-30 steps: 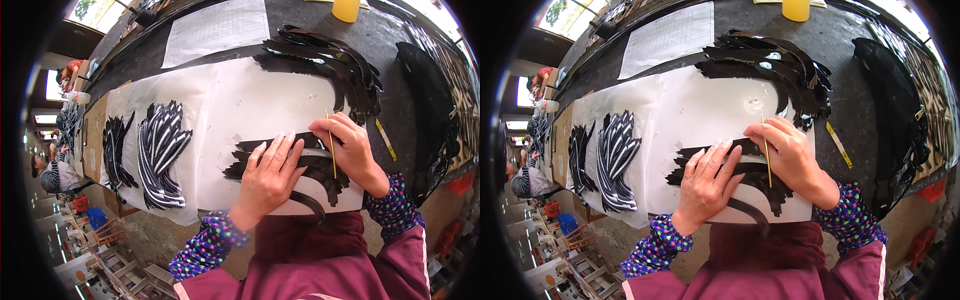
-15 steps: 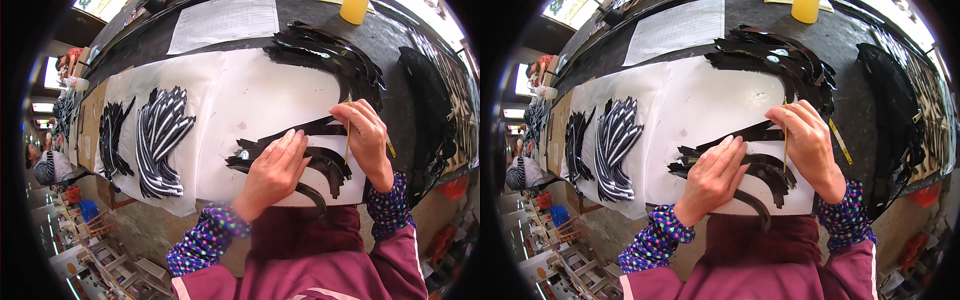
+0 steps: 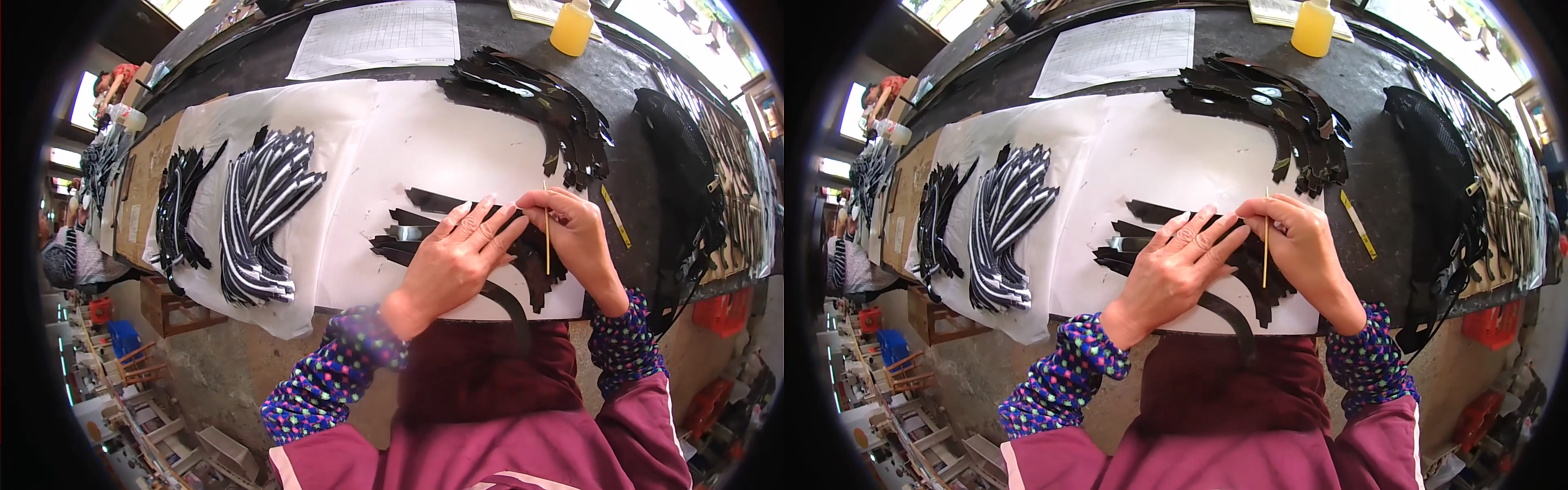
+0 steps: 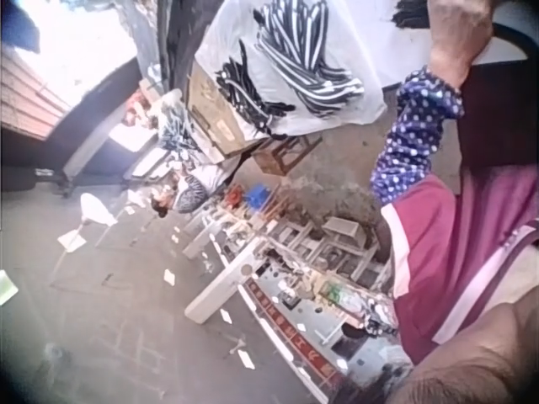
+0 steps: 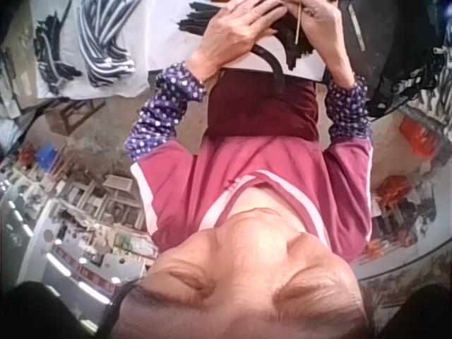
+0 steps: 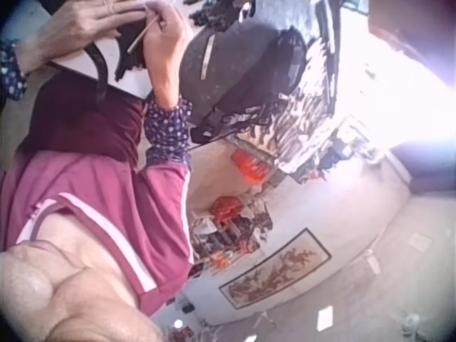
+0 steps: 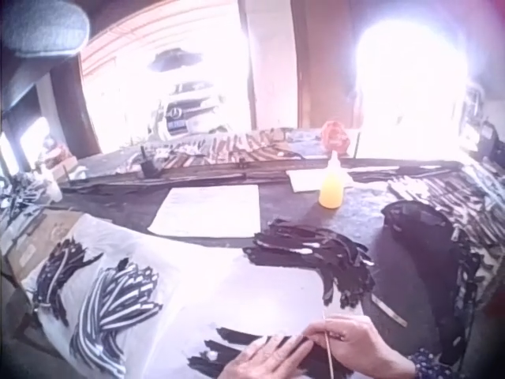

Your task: Applying a yellow glue-like substance to black shoe components using a small brush.

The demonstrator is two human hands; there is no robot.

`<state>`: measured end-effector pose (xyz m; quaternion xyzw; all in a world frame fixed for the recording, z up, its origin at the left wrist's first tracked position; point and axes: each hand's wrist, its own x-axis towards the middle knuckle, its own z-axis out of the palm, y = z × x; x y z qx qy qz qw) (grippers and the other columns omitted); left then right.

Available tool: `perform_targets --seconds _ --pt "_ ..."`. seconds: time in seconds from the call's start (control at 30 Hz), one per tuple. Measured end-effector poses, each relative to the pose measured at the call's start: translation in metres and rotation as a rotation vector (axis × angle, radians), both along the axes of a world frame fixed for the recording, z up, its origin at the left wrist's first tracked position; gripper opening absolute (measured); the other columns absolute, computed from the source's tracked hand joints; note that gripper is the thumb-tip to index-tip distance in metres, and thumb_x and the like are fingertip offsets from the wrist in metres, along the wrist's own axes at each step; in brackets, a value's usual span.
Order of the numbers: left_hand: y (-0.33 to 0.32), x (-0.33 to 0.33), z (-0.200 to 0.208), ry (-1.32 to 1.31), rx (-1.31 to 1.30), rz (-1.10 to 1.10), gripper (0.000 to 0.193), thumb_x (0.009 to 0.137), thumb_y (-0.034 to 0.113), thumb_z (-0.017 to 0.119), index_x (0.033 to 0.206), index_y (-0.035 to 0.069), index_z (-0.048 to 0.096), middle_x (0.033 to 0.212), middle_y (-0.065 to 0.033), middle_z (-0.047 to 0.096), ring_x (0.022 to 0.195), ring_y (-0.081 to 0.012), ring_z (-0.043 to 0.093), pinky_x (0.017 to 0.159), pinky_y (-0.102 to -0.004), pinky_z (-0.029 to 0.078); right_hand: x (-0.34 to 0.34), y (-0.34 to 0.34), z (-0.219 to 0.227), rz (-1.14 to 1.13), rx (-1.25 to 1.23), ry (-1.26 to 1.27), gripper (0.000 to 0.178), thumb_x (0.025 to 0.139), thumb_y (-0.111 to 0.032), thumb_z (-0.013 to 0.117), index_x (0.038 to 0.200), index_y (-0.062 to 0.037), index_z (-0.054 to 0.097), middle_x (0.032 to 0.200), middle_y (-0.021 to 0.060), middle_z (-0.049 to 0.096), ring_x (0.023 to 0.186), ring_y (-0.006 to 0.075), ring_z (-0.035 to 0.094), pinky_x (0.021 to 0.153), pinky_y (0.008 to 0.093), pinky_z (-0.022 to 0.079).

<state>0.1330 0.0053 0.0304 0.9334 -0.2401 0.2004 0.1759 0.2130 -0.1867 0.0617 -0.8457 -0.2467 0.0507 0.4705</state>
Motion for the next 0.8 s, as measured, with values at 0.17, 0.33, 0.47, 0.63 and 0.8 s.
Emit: perform_targets --seconds 0.17,0.33,0.47,0.63,0.8 --pt "0.000 0.002 -0.004 0.050 -0.019 -0.036 0.049 0.093 0.029 0.069 0.137 0.011 0.061 0.144 -0.0069 0.058 0.135 -0.0279 0.052 0.109 -0.0423 0.043 0.012 -0.001 -0.007 -0.117 0.022 -0.280 0.012 0.089 -0.002 0.069 0.100 -0.0014 0.073 0.090 0.0139 0.069 0.079 0.0291 0.068 0.071 0.0336 0.053" --pt "0.003 -0.003 -0.011 0.046 0.002 0.000 0.047 0.095 0.029 0.066 0.139 0.013 0.060 0.144 -0.0055 0.059 0.135 -0.0266 0.052 0.111 -0.0424 0.041 0.035 -0.009 0.032 -0.280 0.044 -0.675 0.015 0.088 0.004 0.069 0.100 -0.0012 0.073 0.090 0.0128 0.068 0.080 0.0227 0.068 0.072 0.0312 0.053" --pt "0.001 -0.001 -0.009 0.055 -0.009 -0.020 0.046 0.096 0.029 0.064 0.139 0.012 0.059 0.142 -0.0051 0.060 0.135 -0.0267 0.053 0.111 -0.0416 0.041 0.040 -0.023 0.075 -0.404 0.198 -0.548 0.012 0.091 0.002 0.069 0.101 0.0000 0.074 0.085 0.0060 0.068 0.079 0.0097 0.062 0.071 0.0232 0.050" --pt "-0.001 0.000 -0.010 0.025 0.029 -0.011 0.043 0.095 0.027 0.066 0.135 0.010 0.062 0.139 -0.0078 0.061 0.135 -0.0282 0.052 0.110 -0.0421 0.042 0.035 -0.011 0.028 -0.039 0.081 -0.151 0.016 0.089 -0.002 0.072 0.104 -0.0013 0.075 0.093 0.0091 0.074 0.086 0.0130 0.069 0.076 0.0264 0.054" --pt "-0.001 -0.003 -0.005 0.017 -0.001 0.013 0.045 0.091 0.025 0.071 0.131 0.008 0.063 0.138 -0.0107 0.061 0.132 -0.0297 0.055 0.108 -0.0429 0.044 0.014 -0.006 -0.001 -0.017 -0.187 -0.609 0.016 0.088 -0.004 0.067 0.104 -0.0028 0.069 0.098 0.0122 0.069 0.092 0.0310 0.065 0.081 0.0387 0.053"
